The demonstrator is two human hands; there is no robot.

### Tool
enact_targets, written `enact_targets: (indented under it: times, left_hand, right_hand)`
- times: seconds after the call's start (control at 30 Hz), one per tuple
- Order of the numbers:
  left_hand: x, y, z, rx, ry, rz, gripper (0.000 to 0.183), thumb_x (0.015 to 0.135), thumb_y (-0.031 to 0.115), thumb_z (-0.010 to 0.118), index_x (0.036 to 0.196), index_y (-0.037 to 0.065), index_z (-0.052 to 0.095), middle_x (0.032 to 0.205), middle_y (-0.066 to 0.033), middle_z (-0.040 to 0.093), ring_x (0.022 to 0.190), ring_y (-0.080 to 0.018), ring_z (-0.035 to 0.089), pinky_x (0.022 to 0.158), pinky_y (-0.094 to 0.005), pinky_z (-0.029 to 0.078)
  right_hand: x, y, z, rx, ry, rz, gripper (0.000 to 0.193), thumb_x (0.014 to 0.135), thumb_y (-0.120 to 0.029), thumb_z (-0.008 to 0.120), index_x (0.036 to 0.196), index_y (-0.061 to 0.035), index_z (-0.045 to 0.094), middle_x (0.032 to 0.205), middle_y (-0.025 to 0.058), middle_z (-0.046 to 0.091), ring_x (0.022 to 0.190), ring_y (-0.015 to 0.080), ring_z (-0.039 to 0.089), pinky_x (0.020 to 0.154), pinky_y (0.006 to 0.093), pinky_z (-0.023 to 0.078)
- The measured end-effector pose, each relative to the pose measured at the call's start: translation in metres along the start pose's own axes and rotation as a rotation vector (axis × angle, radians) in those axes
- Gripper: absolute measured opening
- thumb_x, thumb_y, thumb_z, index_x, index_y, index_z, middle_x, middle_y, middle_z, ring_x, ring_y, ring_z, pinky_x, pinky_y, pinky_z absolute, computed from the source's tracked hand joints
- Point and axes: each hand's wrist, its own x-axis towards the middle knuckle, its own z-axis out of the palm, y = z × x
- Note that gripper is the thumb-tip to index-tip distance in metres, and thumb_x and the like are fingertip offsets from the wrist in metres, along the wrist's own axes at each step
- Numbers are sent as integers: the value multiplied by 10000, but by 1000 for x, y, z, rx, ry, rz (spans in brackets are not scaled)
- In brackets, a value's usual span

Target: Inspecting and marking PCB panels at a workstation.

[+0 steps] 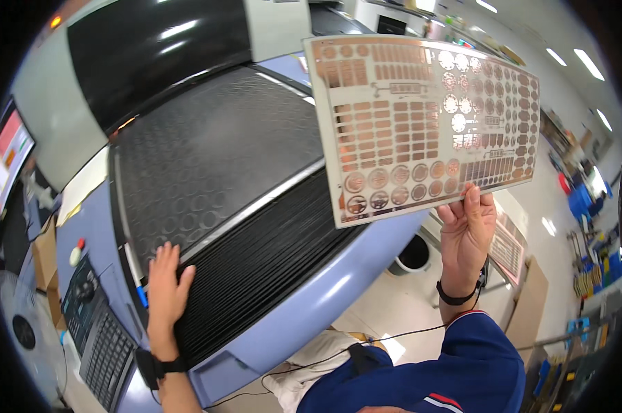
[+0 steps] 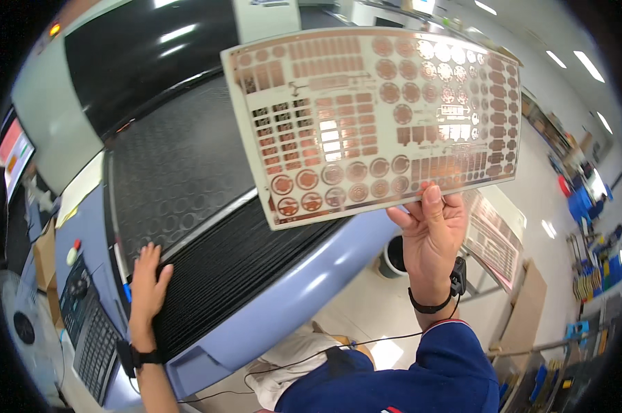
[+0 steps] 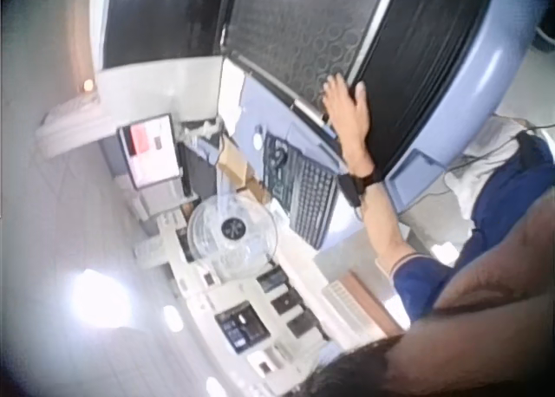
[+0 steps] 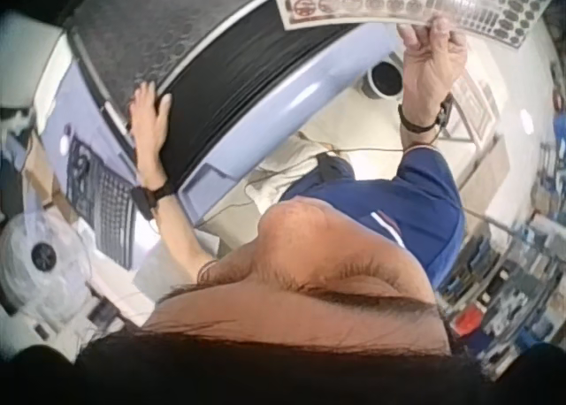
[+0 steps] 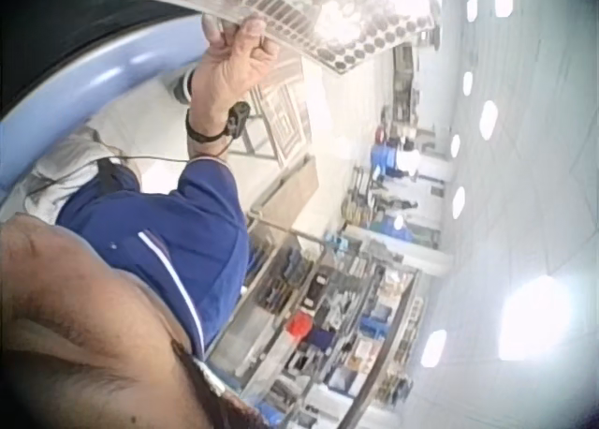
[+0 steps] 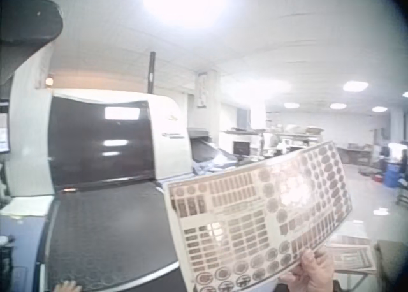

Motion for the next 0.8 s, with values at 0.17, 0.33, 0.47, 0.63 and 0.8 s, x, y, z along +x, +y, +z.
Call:
enact_targets:
  times: [0.17, 0.33, 0.47, 0.63, 0.8]
  left_hand:
    - [-3, -6, -5, -15, 36, 46, 612, 966, 360, 598, 1434, -17, 483, 1533, -235, 412, 1457, -387, 338, 1211, -493, 223]
    - [-1, -6, -5, -83, -11, 25, 621, 974, 381, 581, 1448, -7, 479, 1555, -220, 389, 1474, -373, 311, 1219, -480, 198]
    - [0, -4, -1, -54, 53, 111, 502, 956, 339, 619, 1351, 30, 584, 1439, -213, 530, 1387, -376, 438, 1167, -467, 302]
    - [-5, -20, 10, -369, 73, 104, 384, 945, 276, 669, 1246, 36, 657, 1249, -166, 672, 1166, -320, 614, 992, -412, 454]
    - [-14, -35, 18, -266, 106, 134, 400, 921, 268, 685, 1249, 40, 657, 1237, -158, 678, 1161, -322, 610, 996, -420, 459]
  right_hand:
    - [-3, 42, 44, 42, -152, 113, 217, 1026, -159, 571, 1174, -1, 592, 1061, 105, 706, 887, 182, 738, 740, 370, 673]
    - [-33, 78, 106, 100, -221, 337, 287, 1014, -117, 586, 1248, 48, 561, 1126, 166, 688, 1003, 260, 707, 810, 432, 658]
    - [-61, 105, 130, 171, -283, 446, 301, 1011, -91, 588, 1257, 80, 561, 1192, 187, 664, 1062, 256, 683, 868, 426, 640]
    - [-80, 108, 147, 279, -338, 520, 303, 1011, -93, 589, 1240, 105, 574, 1208, 193, 659, 1097, 253, 665, 883, 415, 632]
    - [-90, 123, 135, 285, -371, 498, 139, 1003, -102, 605, 978, 34, 587, 873, 31, 547, 814, 127, 637, 878, 520, 624]
